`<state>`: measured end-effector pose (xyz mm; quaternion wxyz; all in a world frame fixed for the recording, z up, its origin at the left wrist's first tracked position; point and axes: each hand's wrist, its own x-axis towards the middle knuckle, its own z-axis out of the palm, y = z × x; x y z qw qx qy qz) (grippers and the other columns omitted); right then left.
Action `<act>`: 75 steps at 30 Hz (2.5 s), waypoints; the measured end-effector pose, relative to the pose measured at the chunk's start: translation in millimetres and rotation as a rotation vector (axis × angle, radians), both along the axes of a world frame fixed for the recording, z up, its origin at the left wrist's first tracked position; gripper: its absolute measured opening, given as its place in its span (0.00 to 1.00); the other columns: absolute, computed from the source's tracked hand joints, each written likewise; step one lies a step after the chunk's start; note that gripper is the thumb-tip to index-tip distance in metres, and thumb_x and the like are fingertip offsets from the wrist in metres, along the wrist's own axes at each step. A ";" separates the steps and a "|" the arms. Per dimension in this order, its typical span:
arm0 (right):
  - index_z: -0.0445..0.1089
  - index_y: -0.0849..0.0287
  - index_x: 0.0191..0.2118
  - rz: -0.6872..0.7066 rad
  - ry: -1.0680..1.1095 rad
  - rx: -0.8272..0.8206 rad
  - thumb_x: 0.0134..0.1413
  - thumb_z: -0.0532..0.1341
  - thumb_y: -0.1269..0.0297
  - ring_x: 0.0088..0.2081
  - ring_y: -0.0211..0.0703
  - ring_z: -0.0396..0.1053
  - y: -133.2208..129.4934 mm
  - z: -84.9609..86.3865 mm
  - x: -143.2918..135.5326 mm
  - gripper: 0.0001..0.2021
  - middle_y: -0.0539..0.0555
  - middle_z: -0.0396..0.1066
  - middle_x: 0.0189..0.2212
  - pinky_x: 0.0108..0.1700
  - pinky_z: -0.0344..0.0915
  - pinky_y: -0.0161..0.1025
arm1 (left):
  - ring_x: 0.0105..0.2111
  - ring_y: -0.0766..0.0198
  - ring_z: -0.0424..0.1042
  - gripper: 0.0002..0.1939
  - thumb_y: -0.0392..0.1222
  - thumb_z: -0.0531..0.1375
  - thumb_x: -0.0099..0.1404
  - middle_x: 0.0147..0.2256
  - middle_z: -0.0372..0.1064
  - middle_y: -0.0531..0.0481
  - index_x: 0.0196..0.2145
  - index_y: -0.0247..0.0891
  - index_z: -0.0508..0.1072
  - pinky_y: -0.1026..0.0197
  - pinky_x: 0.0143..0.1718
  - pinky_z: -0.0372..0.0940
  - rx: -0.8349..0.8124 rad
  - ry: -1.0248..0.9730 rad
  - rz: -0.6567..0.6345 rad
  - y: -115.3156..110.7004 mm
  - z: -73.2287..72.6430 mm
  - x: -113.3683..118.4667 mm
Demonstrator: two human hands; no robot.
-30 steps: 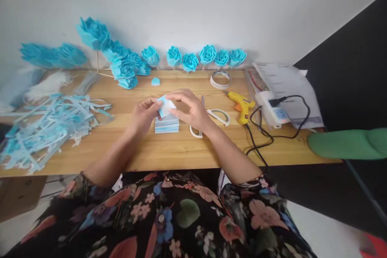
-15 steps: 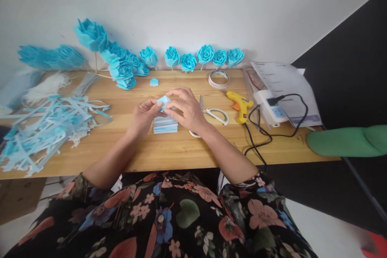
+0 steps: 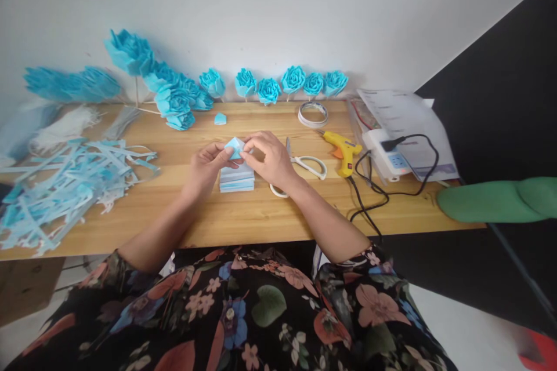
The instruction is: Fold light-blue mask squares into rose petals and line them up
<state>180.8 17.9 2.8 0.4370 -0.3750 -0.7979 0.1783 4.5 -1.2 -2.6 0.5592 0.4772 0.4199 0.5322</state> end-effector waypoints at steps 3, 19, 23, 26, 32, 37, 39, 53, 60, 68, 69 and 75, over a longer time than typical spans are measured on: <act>0.68 0.54 0.30 0.008 0.011 -0.020 0.57 0.62 0.66 0.42 0.46 0.72 0.2 -0.8 -0.8 0.05 0.53 0.76 0.37 0.48 0.66 0.45 | 0.23 0.68 0.73 0.19 0.54 0.68 0.57 0.24 0.74 0.50 0.30 0.34 0.73 0.66 0.26 0.69 0.029 0.033 0.013 0.3 -0.5 0.7; 0.64 0.53 0.57 0.113 0.205 -0.393 0.55 0.63 0.63 0.39 0.40 0.74 -3.1 0.2 -0.4 0.23 0.49 0.76 0.36 0.49 0.68 0.42 | 0.21 0.70 0.70 0.14 0.49 0.69 0.57 0.21 0.71 0.53 0.29 0.34 0.74 0.68 0.24 0.66 0.023 0.105 0.012 -2.2 1.5 3.0; 0.65 0.53 0.57 0.113 0.196 -0.406 0.54 0.61 0.67 0.36 0.39 0.72 -4.3 0.1 -1.9 0.23 0.48 0.75 0.34 0.46 0.68 0.40 | 0.21 0.70 0.69 0.16 0.51 0.68 0.57 0.21 0.71 0.53 0.30 0.34 0.74 0.68 0.24 0.65 0.027 0.104 0.014 -3.9 1.2 5.7; 0.65 0.53 0.57 0.120 0.194 -0.411 0.55 0.61 0.67 0.36 0.38 0.72 -5.1 -0.6 -1.9 0.22 0.47 0.74 0.33 0.45 0.68 0.40 | 0.20 0.70 0.69 0.16 0.52 0.68 0.58 0.20 0.71 0.53 0.30 0.34 0.73 0.69 0.23 0.63 0.021 0.105 0.010 -4.5 0.4 6.7; 0.66 0.53 0.58 0.137 0.229 -0.376 0.63 0.57 0.62 0.37 0.39 0.72 -2.3 2.0 5.2 0.18 0.50 0.75 0.36 0.45 0.69 0.40 | 0.18 0.72 0.65 0.20 0.54 0.69 0.55 0.19 0.69 0.54 0.30 0.34 0.71 0.69 0.19 0.59 -0.040 -0.030 -0.054 0.7 0.8 0.3; 0.70 0.47 0.55 0.118 0.101 -0.179 0.61 0.58 0.68 0.55 0.46 0.69 1.1 8.4 11.5 0.18 0.53 0.72 0.54 0.55 0.67 0.47 | 0.17 0.72 0.64 0.20 0.53 0.71 0.53 0.19 0.69 0.55 0.29 0.35 0.70 0.69 0.19 0.58 -0.110 -0.152 -0.089 3.0 4.9 -4.3; 0.71 0.45 0.54 0.158 0.033 -0.114 0.59 0.59 0.70 0.59 0.48 0.65 1.0 10.3 12.0 0.19 0.52 0.68 0.58 0.61 0.63 0.52 | 0.17 0.72 0.64 0.21 0.54 0.71 0.52 0.18 0.69 0.55 0.29 0.34 0.70 0.69 0.19 0.58 -0.118 -0.160 -0.101 3.0 5.4 -4.4; 0.76 0.51 0.38 0.193 0.042 -0.171 0.61 0.62 0.63 0.59 0.49 0.66 -0.6 8.3 7.3 0.05 0.54 0.69 0.57 0.61 0.62 0.56 | 0.17 0.72 0.64 0.17 0.53 0.69 0.57 0.19 0.70 0.53 0.30 0.35 0.73 0.69 0.20 0.59 -0.015 0.067 -0.064 -1.7 5.5 -1.7; 0.72 0.52 0.47 0.137 0.161 -0.337 0.55 0.66 0.61 0.52 0.46 0.72 -1.4 4.2 3.8 0.13 0.54 0.75 0.50 0.56 0.68 0.50 | 0.18 0.72 0.64 0.15 0.51 0.68 0.58 0.19 0.69 0.54 0.30 0.35 0.73 0.68 0.21 0.59 0.026 0.129 -0.035 -2.1 5.0 -0.7; 0.67 0.50 0.58 0.133 0.173 -0.408 0.54 0.66 0.62 0.46 0.43 0.74 -1.1 0.1 4.1 0.24 0.52 0.76 0.44 0.54 0.69 0.46 | 0.18 0.72 0.64 0.16 0.52 0.67 0.59 0.19 0.69 0.53 0.30 0.35 0.74 0.68 0.21 0.59 0.048 0.143 -0.038 -2.7 5.0 -0.5; 0.67 0.50 0.58 0.129 0.173 -0.410 0.54 0.66 0.62 0.46 0.42 0.74 -1.1 0.2 4.2 0.24 0.51 0.76 0.44 0.54 0.69 0.45 | 0.18 0.72 0.64 0.16 0.52 0.67 0.59 0.19 0.69 0.53 0.30 0.35 0.74 0.68 0.21 0.59 0.049 0.145 -0.037 -2.7 5.0 -0.3; 0.67 0.50 0.57 0.142 0.181 -0.424 0.54 0.64 0.63 0.39 0.40 0.73 -1.6 2.6 3.2 0.23 0.49 0.76 0.37 0.49 0.70 0.42 | 0.18 0.71 0.64 0.15 0.52 0.67 0.59 0.19 0.69 0.53 0.29 0.35 0.73 0.67 0.21 0.59 0.049 0.154 -0.054 -3.1 4.7 -0.1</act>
